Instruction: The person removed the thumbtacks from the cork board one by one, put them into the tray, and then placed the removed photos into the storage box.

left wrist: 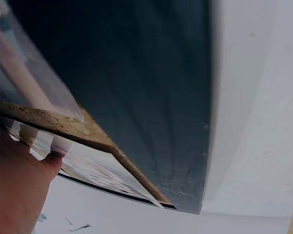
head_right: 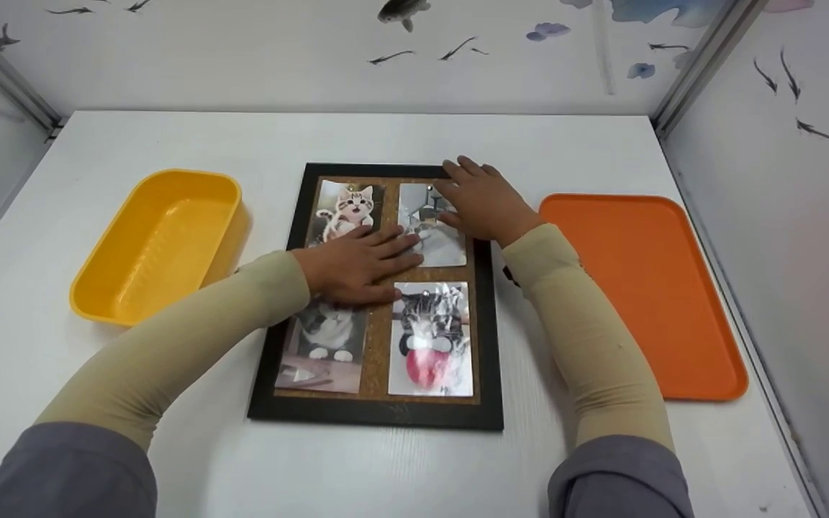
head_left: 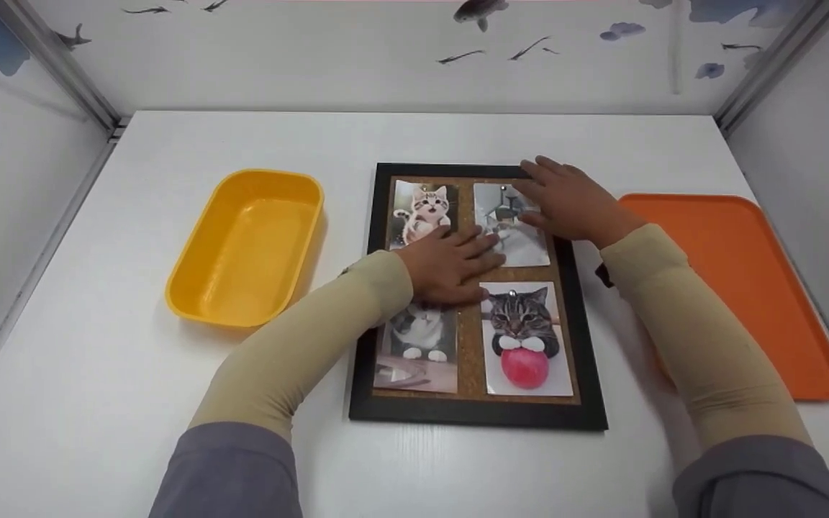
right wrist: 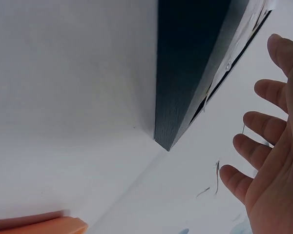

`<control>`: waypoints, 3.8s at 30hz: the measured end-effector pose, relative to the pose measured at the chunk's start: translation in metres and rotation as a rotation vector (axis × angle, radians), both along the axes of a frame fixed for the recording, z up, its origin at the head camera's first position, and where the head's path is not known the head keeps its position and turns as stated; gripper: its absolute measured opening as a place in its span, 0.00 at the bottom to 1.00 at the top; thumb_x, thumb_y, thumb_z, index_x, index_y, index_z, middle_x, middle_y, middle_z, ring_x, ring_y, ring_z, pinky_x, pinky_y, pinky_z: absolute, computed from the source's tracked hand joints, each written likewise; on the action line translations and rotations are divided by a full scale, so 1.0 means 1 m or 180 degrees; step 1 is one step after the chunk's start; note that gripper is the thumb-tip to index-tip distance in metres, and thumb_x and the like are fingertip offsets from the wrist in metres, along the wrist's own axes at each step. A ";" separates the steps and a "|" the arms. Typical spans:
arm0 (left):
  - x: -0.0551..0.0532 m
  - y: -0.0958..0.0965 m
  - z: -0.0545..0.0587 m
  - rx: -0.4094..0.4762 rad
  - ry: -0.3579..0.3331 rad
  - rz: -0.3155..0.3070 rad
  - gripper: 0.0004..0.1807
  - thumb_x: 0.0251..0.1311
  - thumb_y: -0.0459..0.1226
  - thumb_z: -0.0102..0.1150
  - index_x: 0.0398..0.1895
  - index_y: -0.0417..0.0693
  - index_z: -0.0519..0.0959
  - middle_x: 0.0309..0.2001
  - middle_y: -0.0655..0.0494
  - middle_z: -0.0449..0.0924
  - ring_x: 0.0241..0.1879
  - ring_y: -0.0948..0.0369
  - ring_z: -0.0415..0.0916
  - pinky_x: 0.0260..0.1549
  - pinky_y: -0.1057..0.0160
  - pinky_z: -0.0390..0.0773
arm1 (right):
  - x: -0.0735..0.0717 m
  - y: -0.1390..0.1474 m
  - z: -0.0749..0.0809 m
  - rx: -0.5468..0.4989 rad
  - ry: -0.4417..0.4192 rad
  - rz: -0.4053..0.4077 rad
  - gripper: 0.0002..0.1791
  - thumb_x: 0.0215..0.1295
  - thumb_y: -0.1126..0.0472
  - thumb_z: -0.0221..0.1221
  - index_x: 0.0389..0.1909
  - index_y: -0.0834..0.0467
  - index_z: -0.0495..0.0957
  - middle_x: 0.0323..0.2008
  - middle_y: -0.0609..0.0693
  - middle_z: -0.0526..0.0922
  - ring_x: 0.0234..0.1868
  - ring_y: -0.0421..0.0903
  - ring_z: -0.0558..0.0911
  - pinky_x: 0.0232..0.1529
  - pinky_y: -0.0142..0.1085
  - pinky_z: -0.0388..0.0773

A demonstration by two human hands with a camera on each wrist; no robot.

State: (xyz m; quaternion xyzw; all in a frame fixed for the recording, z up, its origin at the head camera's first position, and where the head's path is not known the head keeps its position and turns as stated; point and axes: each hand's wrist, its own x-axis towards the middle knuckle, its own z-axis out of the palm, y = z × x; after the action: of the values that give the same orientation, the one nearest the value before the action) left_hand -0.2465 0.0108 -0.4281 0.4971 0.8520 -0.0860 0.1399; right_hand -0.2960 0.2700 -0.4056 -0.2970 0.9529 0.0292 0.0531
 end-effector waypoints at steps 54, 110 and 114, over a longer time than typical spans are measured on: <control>-0.010 0.008 0.006 0.0227 0.0080 -0.0110 0.34 0.73 0.62 0.29 0.78 0.64 0.55 0.78 0.54 0.48 0.76 0.51 0.45 0.66 0.42 0.61 | -0.041 -0.018 -0.022 -0.0591 -0.0107 -0.0019 0.22 0.73 0.56 0.56 0.62 0.62 0.75 0.66 0.64 0.69 0.69 0.62 0.65 0.67 0.56 0.63; -0.009 0.003 0.000 0.0035 0.0028 -0.0043 0.34 0.74 0.62 0.20 0.80 0.69 0.38 0.80 0.61 0.29 0.78 0.55 0.27 0.71 0.41 0.43 | -0.041 -0.021 -0.030 -0.0845 -0.0073 -0.0311 0.12 0.74 0.59 0.52 0.51 0.61 0.74 0.63 0.61 0.68 0.66 0.62 0.65 0.61 0.59 0.67; -0.009 0.003 -0.001 0.0031 0.0050 -0.0037 0.34 0.74 0.62 0.20 0.80 0.69 0.38 0.80 0.62 0.30 0.78 0.55 0.27 0.71 0.41 0.43 | -0.039 -0.022 -0.030 -0.0811 -0.0014 -0.0270 0.11 0.75 0.60 0.50 0.50 0.62 0.72 0.63 0.62 0.67 0.65 0.62 0.65 0.59 0.59 0.68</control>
State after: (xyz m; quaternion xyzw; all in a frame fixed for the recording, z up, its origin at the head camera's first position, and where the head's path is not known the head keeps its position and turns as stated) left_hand -0.2553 0.0141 -0.4288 0.5021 0.8506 -0.0866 0.1303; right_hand -0.3355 0.2476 -0.4353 -0.2608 0.9605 -0.0950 0.0182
